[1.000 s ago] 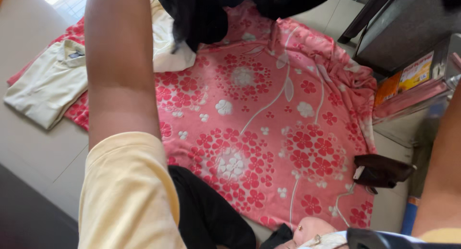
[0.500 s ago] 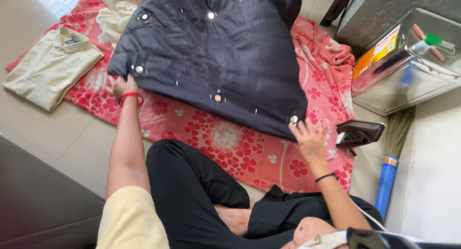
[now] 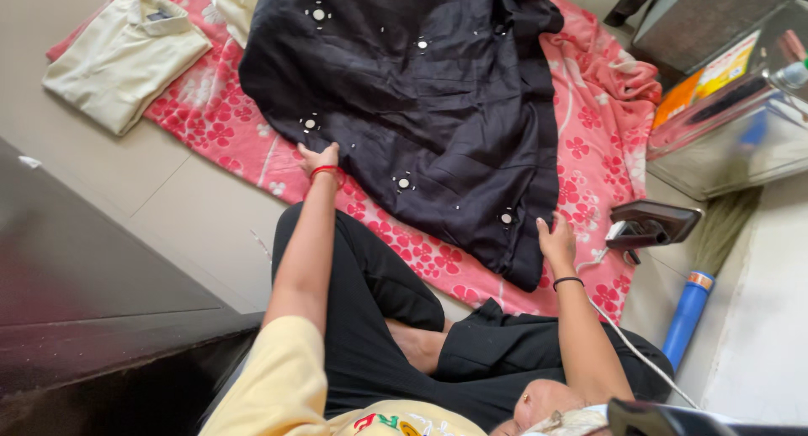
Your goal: The person irons a black jacket laid on a pink floral mat on the floor. They smooth the fabric with one hand while using an electric iron with the other, repeatedly adjusting the jacket and ironing different sections.
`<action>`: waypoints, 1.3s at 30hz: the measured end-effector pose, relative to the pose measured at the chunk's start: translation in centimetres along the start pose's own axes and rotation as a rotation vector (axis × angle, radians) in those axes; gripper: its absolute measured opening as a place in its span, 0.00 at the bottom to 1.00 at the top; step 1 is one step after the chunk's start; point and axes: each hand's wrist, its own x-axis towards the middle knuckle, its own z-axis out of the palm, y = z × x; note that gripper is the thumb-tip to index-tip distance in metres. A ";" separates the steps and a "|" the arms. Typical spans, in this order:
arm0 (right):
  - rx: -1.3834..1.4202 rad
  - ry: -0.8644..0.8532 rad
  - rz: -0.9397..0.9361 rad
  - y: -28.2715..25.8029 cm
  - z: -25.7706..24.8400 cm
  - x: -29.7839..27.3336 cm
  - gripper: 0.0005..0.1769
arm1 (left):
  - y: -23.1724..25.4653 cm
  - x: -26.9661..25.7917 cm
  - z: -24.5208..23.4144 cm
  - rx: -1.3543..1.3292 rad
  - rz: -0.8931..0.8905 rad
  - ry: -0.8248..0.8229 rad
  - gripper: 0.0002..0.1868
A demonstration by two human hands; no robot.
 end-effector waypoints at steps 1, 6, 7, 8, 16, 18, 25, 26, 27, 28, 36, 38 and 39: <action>-0.029 0.024 0.032 0.3 0.7 0.3 0.37 | 0.2 0.0 0.6 -0.029 -0.087 0.045 0.58; -0.118 0.091 0.144 0.0 4.6 0.1 0.44 | -0.2 2.4 0.2 -0.179 -0.212 0.124 0.50; -0.108 0.140 0.113 -0.4 5.2 -0.2 0.45 | -0.4 2.8 0.3 -0.169 -0.211 0.121 0.49; -0.088 0.127 0.098 -0.5 5.4 -0.5 0.42 | -0.6 3.0 0.7 -0.159 -0.209 0.112 0.48; -0.292 0.159 0.022 1.7 2.2 -0.8 0.27 | -1.8 4.0 2.1 -0.120 -0.243 0.201 0.33; -0.354 0.084 0.130 2.7 1.2 -1.1 0.26 | -2.1 4.0 2.0 -0.124 -0.296 0.221 0.29; -0.498 0.241 -0.094 0.1 1.9 -2.2 0.24 | -2.8 4.1 2.2 -0.137 -0.298 0.202 0.20; -0.504 0.232 -0.178 -0.9 2.1 -2.3 0.25 | -2.8 4.0 2.3 -0.122 -0.291 0.192 0.19; -0.509 0.221 -0.263 -2.2 2.6 -2.4 0.25 | -3.0 4.0 2.4 -0.133 -0.291 0.200 0.19; -0.512 0.213 -0.348 -3.6 3.3 -2.7 0.27 | -2.9 4.0 2.4 -0.148 -0.289 0.208 0.18; -0.312 -0.338 -0.163 -10.1 7.0 -7.6 0.48 | -2.7 2.4 1.0 -0.260 -0.377 0.310 0.09; -0.294 -0.341 -0.137 -10.1 7.1 -8.1 0.50 | -2.0 1.8 0.4 -0.239 -0.404 0.312 0.10; -0.286 -0.343 -0.123 -10.1 7.1 -8.4 0.52 | -1.7 1.3 0.1 -0.193 -0.286 0.410 0.13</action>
